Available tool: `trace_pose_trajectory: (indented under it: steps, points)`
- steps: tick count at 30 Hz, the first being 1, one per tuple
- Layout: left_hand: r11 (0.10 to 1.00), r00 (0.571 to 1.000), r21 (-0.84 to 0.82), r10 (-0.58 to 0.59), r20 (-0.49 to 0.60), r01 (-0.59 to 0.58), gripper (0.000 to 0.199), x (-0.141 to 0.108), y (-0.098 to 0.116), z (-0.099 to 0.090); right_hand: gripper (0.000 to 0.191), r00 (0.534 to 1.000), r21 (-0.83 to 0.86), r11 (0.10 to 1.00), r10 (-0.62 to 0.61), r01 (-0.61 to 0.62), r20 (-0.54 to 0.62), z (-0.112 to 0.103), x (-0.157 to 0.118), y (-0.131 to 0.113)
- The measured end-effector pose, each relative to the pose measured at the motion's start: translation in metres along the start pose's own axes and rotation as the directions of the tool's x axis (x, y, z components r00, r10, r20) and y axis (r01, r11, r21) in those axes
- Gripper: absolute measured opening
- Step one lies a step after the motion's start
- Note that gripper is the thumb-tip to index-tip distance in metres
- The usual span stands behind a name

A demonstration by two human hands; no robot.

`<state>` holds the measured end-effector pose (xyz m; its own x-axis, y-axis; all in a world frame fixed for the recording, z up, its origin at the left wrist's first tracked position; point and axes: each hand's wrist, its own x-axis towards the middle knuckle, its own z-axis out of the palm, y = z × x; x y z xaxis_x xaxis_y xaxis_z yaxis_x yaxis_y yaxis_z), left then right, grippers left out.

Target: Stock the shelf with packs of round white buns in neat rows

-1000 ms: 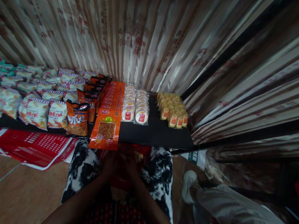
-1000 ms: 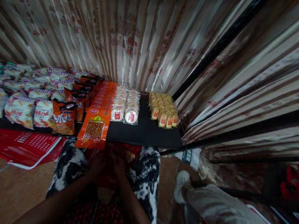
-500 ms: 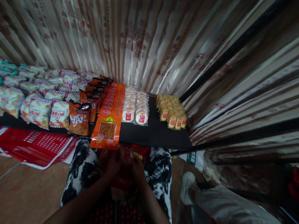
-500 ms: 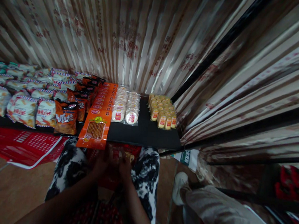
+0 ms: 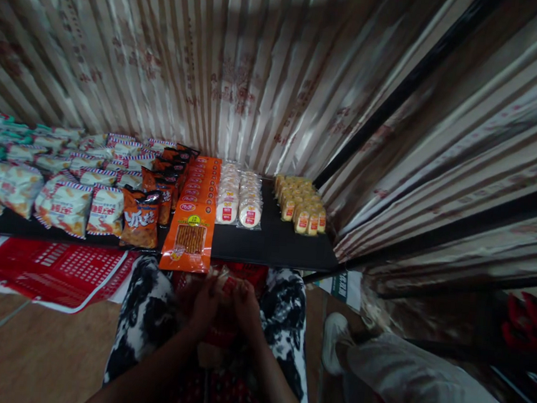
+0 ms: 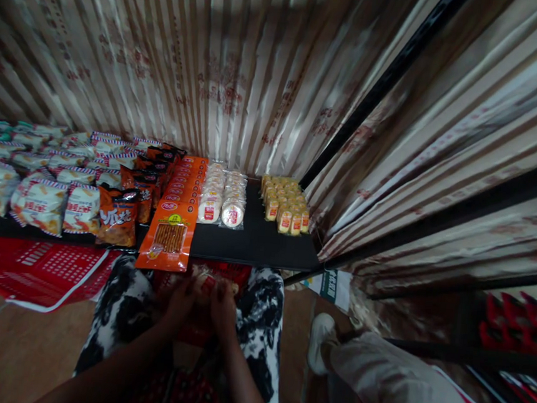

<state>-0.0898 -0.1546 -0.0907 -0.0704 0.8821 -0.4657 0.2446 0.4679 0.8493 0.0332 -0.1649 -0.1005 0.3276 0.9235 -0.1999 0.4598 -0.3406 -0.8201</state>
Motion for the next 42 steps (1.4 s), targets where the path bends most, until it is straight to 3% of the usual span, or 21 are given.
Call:
trace_pose_trajectory:
  steps: [2, 4, 9, 13, 17, 19, 25, 31, 36, 42]
  points:
    - [1.0, 1.0, -0.026, 0.016, 0.024, -0.016, 0.044, -0.003, 0.004, -0.003, 0.052, 0.994, -0.144, 0.987, -0.079, 0.068, -0.07, -0.007, 0.001, -0.004]
    - [0.998, 0.997, -0.001, 0.07, 0.041, -0.07, 0.04, -0.006, 0.009, -0.006, 0.055, 0.972, -0.239, 0.949, -0.227, 0.207, -0.058, -0.015, 0.004, -0.01]
    - [0.951, 0.964, 0.179, 0.231, 0.132, -0.253, 0.04, -0.015, 0.026, -0.015, 0.051, 0.848, -0.339, 0.778, -0.504, 0.529, 0.166, -0.036, 0.01, -0.026]
    - [0.879, 0.927, 0.302, 0.32, 0.198, -0.368, 0.038, -0.024, 0.044, -0.023, 0.056, 0.749, -0.311, 0.685, -0.556, 0.658, 0.36, -0.052, 0.009, -0.045]
    - [0.848, 0.891, 0.285, 0.389, 0.234, -0.446, 0.038, -0.032, 0.063, -0.028, 0.051, 0.717, -0.263, 0.685, -0.542, 0.679, 0.438, -0.063, 0.006, -0.06]
    - [0.846, 0.888, 0.279, 0.4, 0.229, -0.453, 0.036, -0.034, 0.071, -0.029, 0.049, 0.724, -0.25, 0.702, -0.529, 0.666, 0.443, -0.067, 0.005, -0.064]
    - [0.888, 0.954, 0.354, 0.246, 0.17, -0.292, 0.043, -0.028, 0.084, -0.034, 0.029, 0.787, -0.198, 0.798, -0.46, 0.57, 0.412, -0.072, 0.006, -0.063]
    - [0.895, 0.915, 0.231, 0.329, 0.235, -0.381, 0.03, -0.018, 0.087, -0.042, 0.015, 0.862, -0.041, 0.904, -0.39, 0.425, 0.324, -0.069, 0.011, -0.057]
    - [0.899, 0.911, 0.195, 0.35, 0.217, -0.392, 0.027, -0.014, 0.086, -0.047, 0.024, 0.906, 0.235, 0.941, -0.306, 0.242, 0.291, -0.061, 0.017, -0.052]
    - [0.944, 0.95, 0.134, 0.288, 0.118, -0.303, 0.039, -0.005, 0.079, -0.043, 0.035, 0.93, 0.434, 0.898, -0.217, 0.071, 0.298, -0.058, 0.018, -0.065]
